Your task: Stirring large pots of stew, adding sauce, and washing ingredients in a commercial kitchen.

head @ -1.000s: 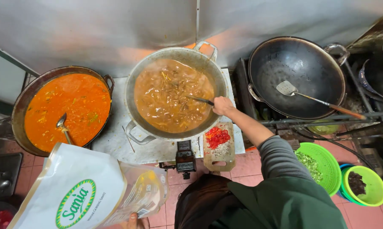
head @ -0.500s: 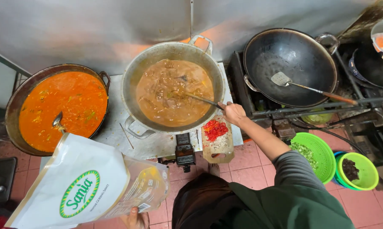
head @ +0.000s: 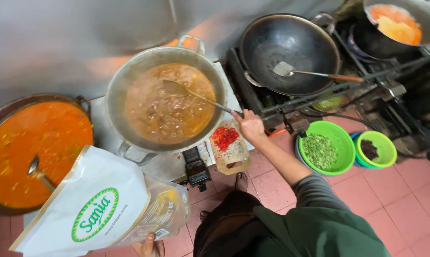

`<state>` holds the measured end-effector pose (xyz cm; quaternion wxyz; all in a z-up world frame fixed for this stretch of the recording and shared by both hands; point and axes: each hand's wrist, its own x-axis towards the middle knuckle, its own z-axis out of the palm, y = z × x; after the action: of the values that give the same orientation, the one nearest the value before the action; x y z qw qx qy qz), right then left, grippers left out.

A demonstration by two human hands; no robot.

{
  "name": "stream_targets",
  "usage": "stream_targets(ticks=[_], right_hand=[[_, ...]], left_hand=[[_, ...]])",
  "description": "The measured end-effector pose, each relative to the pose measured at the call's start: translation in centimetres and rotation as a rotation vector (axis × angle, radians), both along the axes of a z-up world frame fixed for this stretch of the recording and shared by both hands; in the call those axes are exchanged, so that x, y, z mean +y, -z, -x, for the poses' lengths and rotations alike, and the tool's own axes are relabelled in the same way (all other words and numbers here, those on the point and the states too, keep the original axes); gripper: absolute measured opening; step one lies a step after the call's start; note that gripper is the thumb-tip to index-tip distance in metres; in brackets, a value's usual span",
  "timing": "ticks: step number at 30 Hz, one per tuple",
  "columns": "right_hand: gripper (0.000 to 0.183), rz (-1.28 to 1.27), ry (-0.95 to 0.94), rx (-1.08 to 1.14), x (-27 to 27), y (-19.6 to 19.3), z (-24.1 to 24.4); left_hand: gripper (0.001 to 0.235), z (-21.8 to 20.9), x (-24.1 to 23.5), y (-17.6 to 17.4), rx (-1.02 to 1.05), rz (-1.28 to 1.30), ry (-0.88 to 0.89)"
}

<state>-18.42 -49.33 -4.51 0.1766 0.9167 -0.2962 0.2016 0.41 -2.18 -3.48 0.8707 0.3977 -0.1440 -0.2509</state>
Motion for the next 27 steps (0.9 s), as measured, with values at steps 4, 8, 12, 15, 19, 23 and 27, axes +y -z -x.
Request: stream_targets(ticks=[4,8,12,15,19,23,27], right_hand=[[0.047,-0.503,0.185,-0.089,0.8,3.4,-0.5],[0.057,-0.694,0.114,-0.061,-0.4,8.4,-1.0],[0.067,-0.882,0.096,0.075,-1.8,-0.1,1.5],[0.057,-0.665,0.007,-0.165,-7.7,-4.4,8.5],[0.061,-0.058,0.451,-0.111,-23.5,-2.9,24.0],[0.074,-0.372,0.739,0.255,-32.0,-0.1,33.3],[0.054,-0.622,0.398,0.269,-31.2,-0.6,31.9]], left_hand=[[0.095,-0.6,-4.8,0.3,-0.096,0.003,0.064],[0.097,0.5,-10.1,1.7,-0.113,-0.006,0.171],[0.098,3.7,-15.9,3.8,-0.113,-0.016,0.232],[0.099,7.1,-20.8,4.6,-0.113,-0.03,0.257],[0.106,12.5,-27.7,2.3,0.049,0.0,0.334],[0.111,16.0,-32.3,2.0,0.121,-0.036,0.304],[0.11,17.8,-34.1,2.7,0.111,0.001,0.32]])
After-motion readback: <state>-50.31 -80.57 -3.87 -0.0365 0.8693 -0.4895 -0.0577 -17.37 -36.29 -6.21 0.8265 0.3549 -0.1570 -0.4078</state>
